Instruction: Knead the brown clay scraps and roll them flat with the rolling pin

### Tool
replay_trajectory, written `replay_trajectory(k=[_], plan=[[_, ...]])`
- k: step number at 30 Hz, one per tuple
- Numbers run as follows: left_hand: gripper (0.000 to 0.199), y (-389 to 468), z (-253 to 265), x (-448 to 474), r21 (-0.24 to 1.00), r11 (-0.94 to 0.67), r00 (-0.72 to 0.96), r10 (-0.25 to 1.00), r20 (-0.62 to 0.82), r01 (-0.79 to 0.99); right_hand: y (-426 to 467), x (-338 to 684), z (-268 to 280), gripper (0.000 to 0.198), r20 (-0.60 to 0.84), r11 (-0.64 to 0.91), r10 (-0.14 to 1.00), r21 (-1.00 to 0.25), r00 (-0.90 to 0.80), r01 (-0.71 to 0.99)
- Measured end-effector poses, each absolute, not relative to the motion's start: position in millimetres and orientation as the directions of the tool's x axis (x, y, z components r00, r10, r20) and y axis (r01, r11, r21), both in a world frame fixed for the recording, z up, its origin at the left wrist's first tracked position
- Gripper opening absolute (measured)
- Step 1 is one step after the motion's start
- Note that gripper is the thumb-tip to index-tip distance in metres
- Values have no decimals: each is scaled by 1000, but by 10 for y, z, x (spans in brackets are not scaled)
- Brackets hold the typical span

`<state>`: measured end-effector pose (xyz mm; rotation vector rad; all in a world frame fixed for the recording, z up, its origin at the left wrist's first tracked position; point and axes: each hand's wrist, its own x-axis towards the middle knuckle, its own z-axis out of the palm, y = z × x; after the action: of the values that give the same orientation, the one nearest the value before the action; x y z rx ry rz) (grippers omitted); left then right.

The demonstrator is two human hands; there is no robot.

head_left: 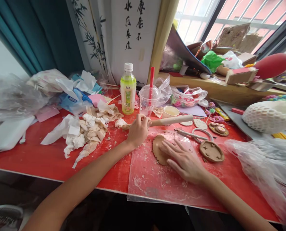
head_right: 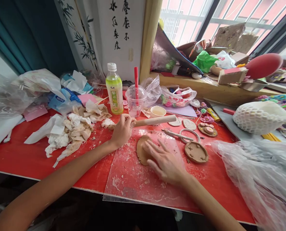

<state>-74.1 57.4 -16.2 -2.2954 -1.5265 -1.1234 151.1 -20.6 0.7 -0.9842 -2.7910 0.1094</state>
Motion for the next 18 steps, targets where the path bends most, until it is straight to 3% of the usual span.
replay_trajectory(k=[2,5,7,11,15,18], plan=[[19,568,-162,-740,246,-468,205,720,663,849,-197,1504,13,54,102,808,588,-134,-803,574],[18,562,-160,-736,228,-471,219,717,662,852,-159,1499,20,45,166,765,643,-90,-748,638],[18,561,-159,-732,220,-470,222,714,664,855,-143,1505,22,49,185,764,643,-84,-743,640],[18,564,-161,-731,220,-457,213,720,660,862,-140,1555,19,56,125,840,541,-118,-831,529],[18,556,-167,-735,200,-431,207,727,655,880,-142,1574,26,51,189,792,605,-38,-774,610],[17,551,-167,-734,188,-428,213,727,653,884,-187,1551,34,59,124,841,542,-65,-832,538]])
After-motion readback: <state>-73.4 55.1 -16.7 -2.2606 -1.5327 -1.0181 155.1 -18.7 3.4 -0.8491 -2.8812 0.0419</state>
